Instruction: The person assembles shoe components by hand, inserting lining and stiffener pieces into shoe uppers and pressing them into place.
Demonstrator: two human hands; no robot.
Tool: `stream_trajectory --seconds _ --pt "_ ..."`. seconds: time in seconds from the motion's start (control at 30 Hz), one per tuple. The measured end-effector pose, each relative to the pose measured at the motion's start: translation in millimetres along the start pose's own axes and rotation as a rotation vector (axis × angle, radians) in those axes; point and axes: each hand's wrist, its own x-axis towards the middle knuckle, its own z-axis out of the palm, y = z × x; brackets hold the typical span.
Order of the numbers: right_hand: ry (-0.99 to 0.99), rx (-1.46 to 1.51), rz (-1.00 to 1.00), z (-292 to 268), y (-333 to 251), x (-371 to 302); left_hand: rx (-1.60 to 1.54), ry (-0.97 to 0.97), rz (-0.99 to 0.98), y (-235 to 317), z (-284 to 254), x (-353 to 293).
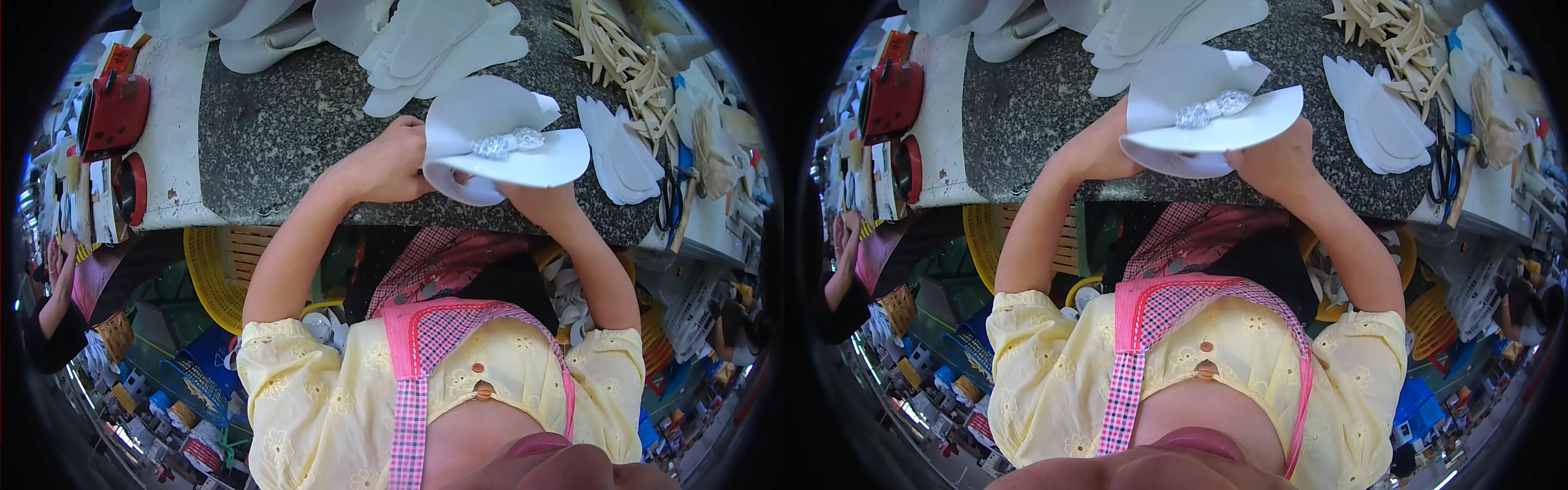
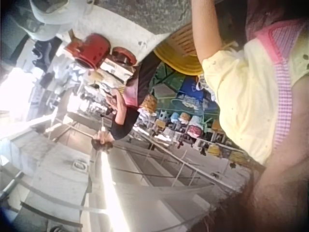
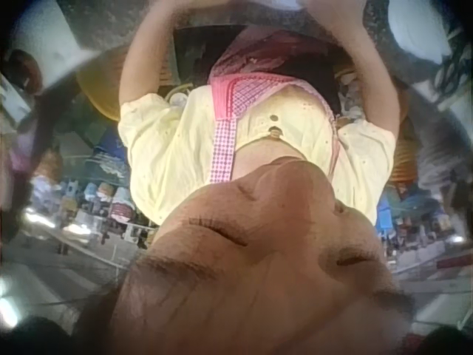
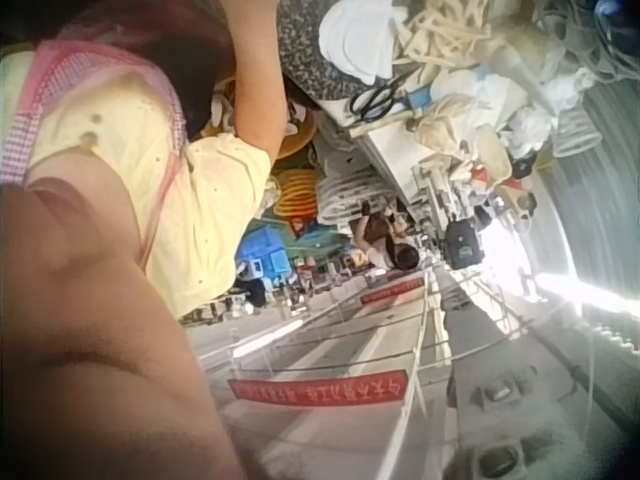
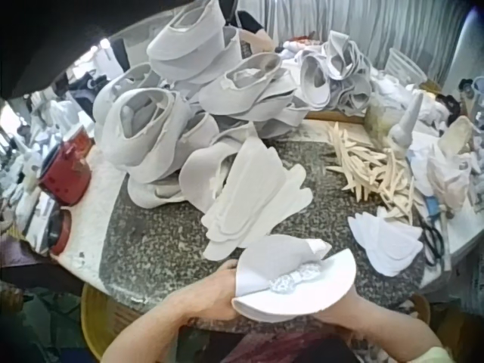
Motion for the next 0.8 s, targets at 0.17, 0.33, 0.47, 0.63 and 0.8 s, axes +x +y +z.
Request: stream_trajectory --seconds 0.17,0.33,0.47,0.63,0.8 --pt "0.099 0.137 0.01 -3 2 1 0.009 -0.005 0.013 -5 1 2" --pt "-0.016 0.127 0.075 -7 -2 5 0.055 -0.035 -0.013 -6 3 -1" --pt "-0.059 0.097 0.073 -8 -2 5 -0.016 -0.022 -0.037 3 1 1" --pt "0.066 0.021 -0.034 0 0 0 0.006 -0.015 -0.031 6 5 1" --pt "0.139 0.374 0.047 17 3 0 0.016 0.015 0.062 -10 15 11"
